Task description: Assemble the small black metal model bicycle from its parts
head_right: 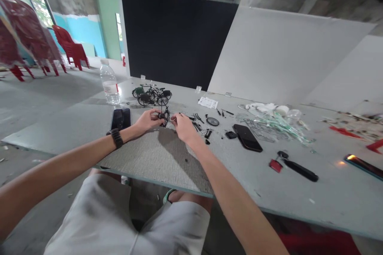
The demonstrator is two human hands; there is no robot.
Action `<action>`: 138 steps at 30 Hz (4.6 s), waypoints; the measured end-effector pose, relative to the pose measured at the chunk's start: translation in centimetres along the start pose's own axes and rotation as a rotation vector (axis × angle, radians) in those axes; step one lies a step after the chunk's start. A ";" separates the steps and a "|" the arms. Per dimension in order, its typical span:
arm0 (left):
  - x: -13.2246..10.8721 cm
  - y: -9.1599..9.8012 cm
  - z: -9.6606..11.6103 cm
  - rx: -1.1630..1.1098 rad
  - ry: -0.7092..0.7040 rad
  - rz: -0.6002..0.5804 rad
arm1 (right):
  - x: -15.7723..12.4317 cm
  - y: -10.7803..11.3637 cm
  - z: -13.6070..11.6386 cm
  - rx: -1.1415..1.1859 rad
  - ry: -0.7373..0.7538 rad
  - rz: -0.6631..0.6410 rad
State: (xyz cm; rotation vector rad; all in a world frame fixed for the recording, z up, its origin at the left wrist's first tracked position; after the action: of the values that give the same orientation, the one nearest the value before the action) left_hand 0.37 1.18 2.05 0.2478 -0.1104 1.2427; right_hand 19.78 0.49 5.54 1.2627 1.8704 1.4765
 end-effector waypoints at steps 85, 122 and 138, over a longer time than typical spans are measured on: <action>1.0 0.0 -0.3 -0.341 0.283 -0.362 | -0.4 0.5 -1.9 0.128 0.342 0.258; 1.5 -0.3 -0.8 -0.414 0.299 -0.332 | -0.2 0.8 -1.1 0.315 0.360 0.276; 1.3 -0.2 -0.8 -0.411 0.302 -0.307 | -0.3 1.1 -1.6 0.249 0.377 0.349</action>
State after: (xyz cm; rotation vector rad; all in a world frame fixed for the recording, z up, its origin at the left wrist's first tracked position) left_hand 0.95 2.55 1.58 -0.2718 -0.0614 0.9143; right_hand 19.12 -0.52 7.06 1.5783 2.2158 1.8074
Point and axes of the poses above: each hand's wrist, its own x-axis towards the middle knuckle, its own y-axis out of the back of the hand, z = x × y, the point moved 2 cm from there along x, towards the middle knuckle, and after that the axes turned 9 degrees about -z, right-handed, at the moved point
